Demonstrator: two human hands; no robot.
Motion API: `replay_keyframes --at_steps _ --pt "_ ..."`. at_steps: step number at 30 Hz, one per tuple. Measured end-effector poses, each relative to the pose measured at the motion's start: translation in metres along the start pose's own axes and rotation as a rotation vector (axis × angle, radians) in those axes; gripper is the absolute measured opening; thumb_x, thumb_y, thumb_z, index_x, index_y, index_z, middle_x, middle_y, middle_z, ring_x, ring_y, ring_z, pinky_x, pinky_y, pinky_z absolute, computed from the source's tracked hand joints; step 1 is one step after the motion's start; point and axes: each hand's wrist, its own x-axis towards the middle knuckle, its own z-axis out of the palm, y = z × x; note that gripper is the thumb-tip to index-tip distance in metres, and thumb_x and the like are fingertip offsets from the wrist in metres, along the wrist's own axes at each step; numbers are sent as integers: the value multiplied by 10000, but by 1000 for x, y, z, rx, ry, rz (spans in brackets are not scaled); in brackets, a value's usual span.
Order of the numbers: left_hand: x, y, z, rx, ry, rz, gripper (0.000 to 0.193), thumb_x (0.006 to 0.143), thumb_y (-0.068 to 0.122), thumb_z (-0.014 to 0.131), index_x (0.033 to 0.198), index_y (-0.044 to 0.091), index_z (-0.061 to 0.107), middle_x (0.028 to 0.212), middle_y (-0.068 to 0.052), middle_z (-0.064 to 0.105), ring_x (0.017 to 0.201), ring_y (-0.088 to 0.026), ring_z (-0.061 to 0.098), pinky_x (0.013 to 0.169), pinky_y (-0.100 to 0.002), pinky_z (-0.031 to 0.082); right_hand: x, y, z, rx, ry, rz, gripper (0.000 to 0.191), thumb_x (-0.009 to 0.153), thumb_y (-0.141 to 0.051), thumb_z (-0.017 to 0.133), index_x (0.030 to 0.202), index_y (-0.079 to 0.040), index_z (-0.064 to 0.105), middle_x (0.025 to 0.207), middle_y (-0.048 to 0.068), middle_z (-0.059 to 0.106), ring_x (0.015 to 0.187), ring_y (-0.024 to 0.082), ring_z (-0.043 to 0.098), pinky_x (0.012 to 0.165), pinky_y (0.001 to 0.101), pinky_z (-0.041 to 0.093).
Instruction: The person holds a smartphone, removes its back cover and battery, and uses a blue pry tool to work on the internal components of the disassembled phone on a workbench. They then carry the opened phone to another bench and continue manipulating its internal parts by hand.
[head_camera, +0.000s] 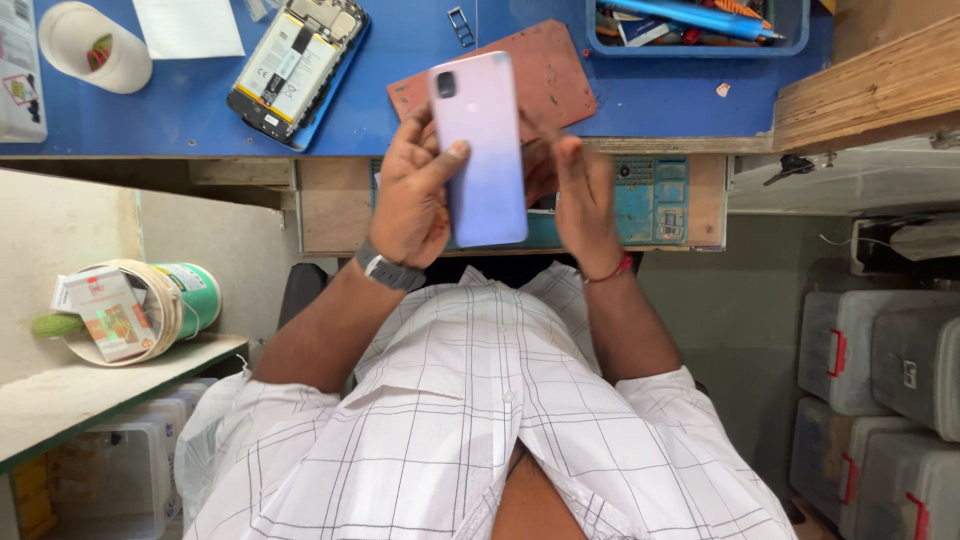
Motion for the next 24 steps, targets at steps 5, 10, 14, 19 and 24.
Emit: replay_keyframes --at_steps 5,10,14,19,24 --pt "-19 31 -24 35 157 54 432 1025 -33 590 1433 -48 450 1226 -148 651 1063 -200 693 972 -345 594 61 -23 -42 -913 -241 -549 955 879 -507 841 1587 -54 389 1588 242 428 1473 426 396 1237 523 322" --pt "-36 43 -32 -70 211 64 431 1004 -25 545 1414 17 416 1258 -140 636 1115 -206 693 1007 -389 596 103 -11 -45 -1095 -447 -465 1308 591 -652 919 1557 -60 266 1553 236 400 1518 466 240 1238 585 128" --pt "-40 39 -34 -98 205 103 455 997 -35 537 1428 25 403 1309 -148 608 1194 -215 664 1062 -407 568 96 8 -42 -1165 -368 -415 1263 631 -702 886 1514 -30 284 1519 236 408 1526 437 276 1284 577 152" --pt "-34 21 -40 -180 218 60 474 1014 -3 549 1458 65 397 1310 -125 595 1195 -210 642 1060 -407 549 67 16 -36 -1182 -219 -556 1175 783 -665 853 1563 27 312 1571 257 397 1505 472 323 1238 590 223" --pt "-17 -20 -28 -413 114 93 493 1034 49 539 1485 105 347 1392 -106 542 1299 -227 575 1113 -435 514 26 -16 -29 -625 -206 -352 775 887 -445 815 1486 -65 501 1548 192 528 1485 379 479 1236 496 389"
